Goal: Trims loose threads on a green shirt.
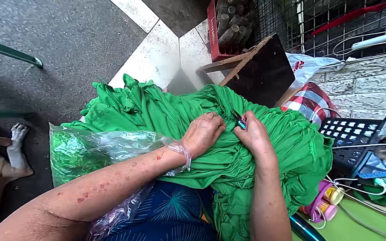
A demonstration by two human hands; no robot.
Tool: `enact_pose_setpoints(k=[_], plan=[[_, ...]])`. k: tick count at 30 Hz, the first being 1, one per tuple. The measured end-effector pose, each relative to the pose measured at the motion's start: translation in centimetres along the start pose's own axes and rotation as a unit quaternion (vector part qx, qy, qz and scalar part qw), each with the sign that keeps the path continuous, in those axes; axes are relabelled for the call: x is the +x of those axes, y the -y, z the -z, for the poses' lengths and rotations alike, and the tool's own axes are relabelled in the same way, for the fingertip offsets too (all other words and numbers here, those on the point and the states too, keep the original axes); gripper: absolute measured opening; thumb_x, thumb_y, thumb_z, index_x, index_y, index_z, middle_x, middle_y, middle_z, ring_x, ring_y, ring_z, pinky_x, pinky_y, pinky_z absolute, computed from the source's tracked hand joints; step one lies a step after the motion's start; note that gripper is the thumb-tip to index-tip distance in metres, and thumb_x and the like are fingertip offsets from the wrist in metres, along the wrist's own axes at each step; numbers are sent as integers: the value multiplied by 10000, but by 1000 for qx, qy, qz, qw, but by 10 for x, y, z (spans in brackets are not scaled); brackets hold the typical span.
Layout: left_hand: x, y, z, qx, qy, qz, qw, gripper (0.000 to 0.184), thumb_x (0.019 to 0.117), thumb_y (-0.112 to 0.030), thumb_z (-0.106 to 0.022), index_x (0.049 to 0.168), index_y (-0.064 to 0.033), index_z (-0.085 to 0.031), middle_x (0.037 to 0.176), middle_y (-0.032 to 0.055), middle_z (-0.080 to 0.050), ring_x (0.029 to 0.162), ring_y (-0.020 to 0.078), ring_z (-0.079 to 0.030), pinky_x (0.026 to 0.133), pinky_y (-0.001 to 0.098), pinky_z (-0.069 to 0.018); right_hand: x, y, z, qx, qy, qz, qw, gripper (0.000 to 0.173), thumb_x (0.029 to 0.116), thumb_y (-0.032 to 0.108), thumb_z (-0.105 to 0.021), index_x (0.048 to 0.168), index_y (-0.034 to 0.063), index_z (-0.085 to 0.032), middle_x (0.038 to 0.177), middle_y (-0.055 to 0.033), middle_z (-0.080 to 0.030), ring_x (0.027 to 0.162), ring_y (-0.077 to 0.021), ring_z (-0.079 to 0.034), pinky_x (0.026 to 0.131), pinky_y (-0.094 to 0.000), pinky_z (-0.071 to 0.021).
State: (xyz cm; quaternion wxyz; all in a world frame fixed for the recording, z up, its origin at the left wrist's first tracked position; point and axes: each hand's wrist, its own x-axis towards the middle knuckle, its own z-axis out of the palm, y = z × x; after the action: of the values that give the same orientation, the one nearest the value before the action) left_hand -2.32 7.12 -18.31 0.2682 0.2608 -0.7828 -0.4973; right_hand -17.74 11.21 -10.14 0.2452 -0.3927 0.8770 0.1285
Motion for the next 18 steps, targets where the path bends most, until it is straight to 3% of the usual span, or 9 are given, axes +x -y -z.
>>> enact_pose_setpoints(k=[4, 7, 9, 13, 14, 16, 18], plan=[[12, 1, -2, -27, 15, -64, 997, 134, 956, -81, -634, 913, 7, -725, 892, 164, -675, 896, 311, -677, 828, 418, -552, -3, -12, 1, 66, -27, 17, 997, 289, 946, 34, -656, 1205, -32, -545, 914, -231, -638, 829, -380, -641, 718, -575, -497], [18, -6, -5, -46, 92, -25, 994, 139, 983, -68, -623, 934, 36, -701, 895, 179, -650, 863, 306, -673, 781, 420, -558, -6, -17, 1, 118, -41, 22, 992, 260, 955, 26, -641, 1201, -7, -565, 879, -183, -607, 766, -309, -591, 682, -518, -476], [19, -10, -5, -54, 111, -9, 992, 141, 989, -66, -613, 934, 36, -694, 901, 174, -648, 861, 291, -667, 773, 405, -554, -6, -19, 0, 132, -47, 29, 990, 240, 958, 18, -627, 1196, 16, -601, 868, -170, -622, 747, -294, -594, 677, -508, -478], [9, -16, -12, -73, 115, -79, 988, 136, 979, -52, -613, 936, 49, -694, 907, 180, -644, 845, 283, -669, 753, 371, -565, -2, -19, -2, 114, -41, 35, 992, 150, 989, 48, -604, 1111, -7, -672, 899, -195, -669, 803, -328, -639, 717, -549, -494], [6, -17, -14, -68, 118, -96, 986, 150, 986, -58, -600, 938, 50, -693, 916, 185, -653, 870, 292, -678, 789, 379, -568, -2, -18, -1, 100, -38, 30, 994, 150, 1014, 90, -595, 1085, -12, -678, 886, -194, -666, 802, -333, -640, 716, -551, -493], [1, -21, -17, -52, 137, -117, 982, 160, 998, -46, -571, 961, 58, -687, 949, 206, -674, 969, 336, -694, 973, 465, -528, -1, -15, 1, 79, -34, 21, 996, 248, 1054, 210, -594, 1066, -25, -674, 868, -202, -659, 805, -342, -640, 729, -554, -492], [-2, -25, -19, -33, 149, -128, 980, 160, 1006, -37, -557, 988, 76, -669, 989, 233, -682, 1034, 373, -694, 1075, 541, -462, -1, -14, 2, 62, -21, 25, 998, 357, 1013, 313, -672, 1081, -36, -650, 874, -218, -655, 822, -365, -644, 747, -576, -497]])
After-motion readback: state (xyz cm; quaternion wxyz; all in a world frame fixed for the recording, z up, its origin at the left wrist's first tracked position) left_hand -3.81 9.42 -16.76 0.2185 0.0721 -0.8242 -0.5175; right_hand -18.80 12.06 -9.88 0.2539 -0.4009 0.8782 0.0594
